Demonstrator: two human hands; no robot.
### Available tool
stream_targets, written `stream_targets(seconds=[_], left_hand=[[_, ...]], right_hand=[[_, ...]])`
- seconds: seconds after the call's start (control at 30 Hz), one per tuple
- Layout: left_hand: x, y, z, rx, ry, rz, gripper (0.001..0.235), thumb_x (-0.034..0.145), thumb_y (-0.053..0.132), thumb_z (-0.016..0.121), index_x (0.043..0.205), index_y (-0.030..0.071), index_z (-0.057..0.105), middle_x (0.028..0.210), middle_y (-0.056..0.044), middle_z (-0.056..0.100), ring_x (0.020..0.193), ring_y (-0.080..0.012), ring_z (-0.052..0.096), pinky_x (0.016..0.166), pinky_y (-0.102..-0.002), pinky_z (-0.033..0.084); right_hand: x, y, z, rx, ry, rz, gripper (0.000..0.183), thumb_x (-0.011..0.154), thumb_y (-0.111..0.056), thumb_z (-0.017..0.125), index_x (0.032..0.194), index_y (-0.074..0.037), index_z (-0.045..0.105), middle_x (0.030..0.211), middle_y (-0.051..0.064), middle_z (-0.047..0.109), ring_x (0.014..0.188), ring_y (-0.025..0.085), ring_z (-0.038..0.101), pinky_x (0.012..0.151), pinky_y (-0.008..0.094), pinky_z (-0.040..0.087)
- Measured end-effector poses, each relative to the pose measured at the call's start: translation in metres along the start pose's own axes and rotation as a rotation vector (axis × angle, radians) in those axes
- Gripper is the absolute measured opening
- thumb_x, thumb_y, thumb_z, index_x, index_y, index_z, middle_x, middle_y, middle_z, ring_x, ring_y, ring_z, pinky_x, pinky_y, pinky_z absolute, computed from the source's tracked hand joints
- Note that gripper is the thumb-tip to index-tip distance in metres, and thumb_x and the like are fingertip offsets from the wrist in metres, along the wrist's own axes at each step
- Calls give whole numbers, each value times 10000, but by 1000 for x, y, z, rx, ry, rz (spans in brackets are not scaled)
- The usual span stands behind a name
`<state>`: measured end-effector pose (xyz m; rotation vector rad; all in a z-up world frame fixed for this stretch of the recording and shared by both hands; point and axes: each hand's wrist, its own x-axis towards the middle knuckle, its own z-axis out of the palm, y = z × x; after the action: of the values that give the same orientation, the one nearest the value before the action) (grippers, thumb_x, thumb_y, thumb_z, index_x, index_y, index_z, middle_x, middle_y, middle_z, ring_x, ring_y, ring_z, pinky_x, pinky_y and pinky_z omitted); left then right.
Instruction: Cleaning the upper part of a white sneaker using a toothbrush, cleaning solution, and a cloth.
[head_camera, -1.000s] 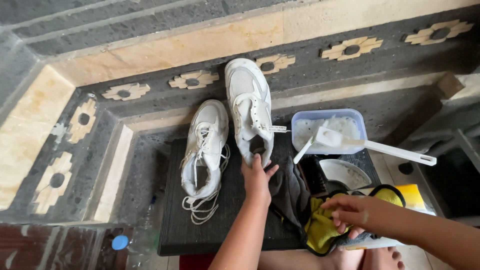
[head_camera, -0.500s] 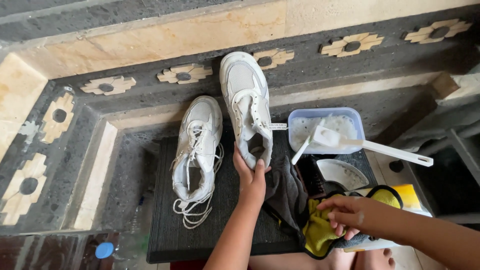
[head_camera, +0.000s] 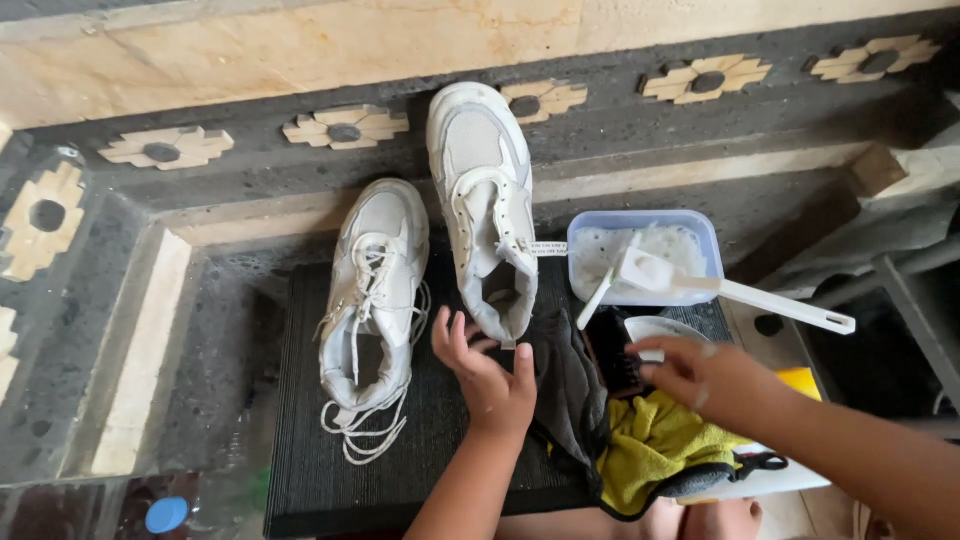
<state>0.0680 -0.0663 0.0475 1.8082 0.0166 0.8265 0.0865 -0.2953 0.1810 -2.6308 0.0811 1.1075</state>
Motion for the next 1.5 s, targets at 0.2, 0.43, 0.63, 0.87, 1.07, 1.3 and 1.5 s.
stream_targets(seconds=[0.2, 0.43, 0.63, 0.87, 1.07, 1.3, 1.5], left_hand=[[-25, 32, 8, 299, 92, 530, 457, 996, 386, 600, 1275, 84, 400, 1359, -257, 420, 1114, -399, 522, 979, -529, 469], [-20, 63, 46, 136, -283, 178, 553, 978, 219, 562, 1403, -64, 350, 1324, -268, 442, 1103, -391, 538, 942, -514, 485], [-13, 70, 37, 194, -355, 135, 676, 927, 135, 593, 1486, -99, 293, 1300, -352, 466, 980, -422, 599, 797, -525, 514], [-13, 66, 35, 233, -352, 261, 640, 929, 165, 561, 1501, -92, 430, 1395, -371, 510, 940, -401, 635, 722, -450, 532], [-17, 61, 35, 244, -367, 283, 646, 912, 166, 561, 1501, -73, 449, 1434, -342, 514, 1012, -421, 628, 728, -471, 519], [-16, 61, 33, 174, -266, 323, 688, 899, 158, 570, 1492, -139, 387, 1503, -428, 385, 1140, -521, 581, 833, -539, 538], [-28, 50, 37, 228, -201, 280, 742, 916, 185, 561, 1504, -186, 301, 1562, -464, 233, 1283, -558, 515, 919, -569, 536]], right_hand=[[14, 1, -41, -47, 462, -132, 420, 994, -370, 567, 1408, -309, 605, 1037, 30, 755, 866, 188, 739, 782, 358, 649], [107, 45, -33, -612, 711, -67, 486, 943, -387, 508, 1422, -420, 577, 1495, 43, 500, 1379, 368, 407, 1006, 551, 447], [89, 34, -22, -858, 672, -159, 522, 909, -204, 563, 1428, -157, 587, 1501, 208, 509, 1419, 446, 387, 1057, 620, 348], [32, 8, -18, -1104, 750, -200, 246, 941, -251, 662, 1168, -208, 744, 1337, 10, 651, 1421, 220, 456, 1154, 554, 267], [72, 18, -4, -950, 613, -233, 513, 907, -192, 599, 1417, -162, 554, 1581, 125, 438, 1492, 366, 302, 1130, 624, 238], [73, 5, -1, -917, 775, -363, 666, 899, -284, 580, 1537, -324, 391, 1710, 30, 244, 1476, 276, 320, 1137, 519, 286], [64, -3, -20, -1058, 1414, -865, 77, 861, -128, 684, 915, -170, 718, 1202, 72, 706, 1252, 311, 581, 1040, 540, 457]])
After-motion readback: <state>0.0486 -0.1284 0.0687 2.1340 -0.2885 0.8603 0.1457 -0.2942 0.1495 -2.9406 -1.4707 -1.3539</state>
